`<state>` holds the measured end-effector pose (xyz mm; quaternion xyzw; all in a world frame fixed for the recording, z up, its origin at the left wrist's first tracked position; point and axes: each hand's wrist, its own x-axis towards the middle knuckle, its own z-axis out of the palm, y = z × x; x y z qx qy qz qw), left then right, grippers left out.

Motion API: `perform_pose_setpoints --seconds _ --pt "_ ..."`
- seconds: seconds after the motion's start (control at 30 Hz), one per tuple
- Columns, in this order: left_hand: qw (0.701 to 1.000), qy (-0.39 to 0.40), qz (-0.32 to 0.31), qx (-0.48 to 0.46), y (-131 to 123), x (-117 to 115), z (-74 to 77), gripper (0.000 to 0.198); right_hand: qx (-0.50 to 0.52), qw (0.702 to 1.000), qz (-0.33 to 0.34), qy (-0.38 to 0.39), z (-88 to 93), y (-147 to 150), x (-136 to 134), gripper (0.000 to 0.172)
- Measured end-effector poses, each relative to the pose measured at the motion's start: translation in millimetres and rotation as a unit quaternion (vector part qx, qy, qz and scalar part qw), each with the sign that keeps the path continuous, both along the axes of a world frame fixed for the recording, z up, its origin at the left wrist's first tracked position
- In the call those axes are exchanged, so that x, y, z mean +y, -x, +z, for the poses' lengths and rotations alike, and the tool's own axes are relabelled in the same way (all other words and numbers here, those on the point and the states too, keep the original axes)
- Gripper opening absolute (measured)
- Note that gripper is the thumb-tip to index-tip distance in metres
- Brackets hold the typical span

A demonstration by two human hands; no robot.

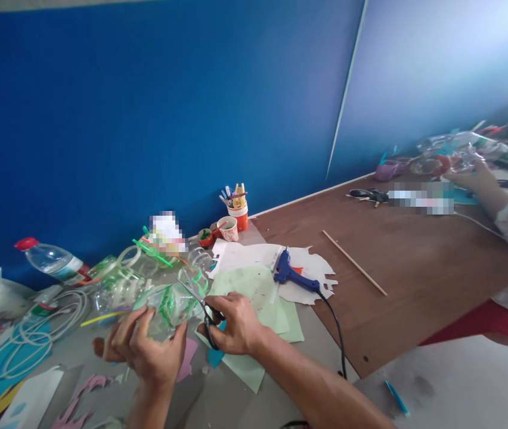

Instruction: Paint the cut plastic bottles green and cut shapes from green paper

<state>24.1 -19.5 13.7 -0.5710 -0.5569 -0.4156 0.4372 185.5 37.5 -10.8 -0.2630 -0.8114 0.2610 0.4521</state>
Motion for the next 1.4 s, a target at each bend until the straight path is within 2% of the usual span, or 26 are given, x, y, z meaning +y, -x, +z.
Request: perform_pose_setpoints --seconds 0.23,0.5,0.67,0.83,1.03,1.17,1.4 --pt "1.000 -0.004 -0.013 0.007 -2.3 -0.8 1.2 0.061 -0.013 1.000 -0.026 0.010 -1.5 1.4 -1.0 0.027" --pt "1.000 -0.001 -0.022 0.018 3.1 -1.3 0.8 0.068 -0.007 0.999 -0.024 0.023 2.7 -0.3 -1.6 0.023" --pt "0.999 0.015 -0.041 0.003 1.6 -2.6 0.9 0.061 -0.005 0.999 0.000 0.037 5.2 -1.4 -2.9 0.026" --pt "0.999 0.020 -0.032 0.011 -3.6 -4.2 -0.7 0.058 -0.010 0.999 -0.022 0.040 6.0 0.2 -4.0 0.024" --pt "0.997 0.030 -0.060 -0.025 -3.8 -5.8 -3.4 0.055 -0.002 0.999 -0.018 0.033 6.1 -1.9 -3.2 0.023" --pt "0.998 0.031 -0.048 -0.034 0.9 -5.8 -3.5 0.055 -0.020 1.000 0.002 0.022 5.5 -2.5 -2.2 0.017" --pt "0.999 0.022 -0.047 -0.013 -1.0 -5.2 1.4 0.058 -0.029 1.000 0.007 0.005 4.8 -0.8 -0.1 0.027"
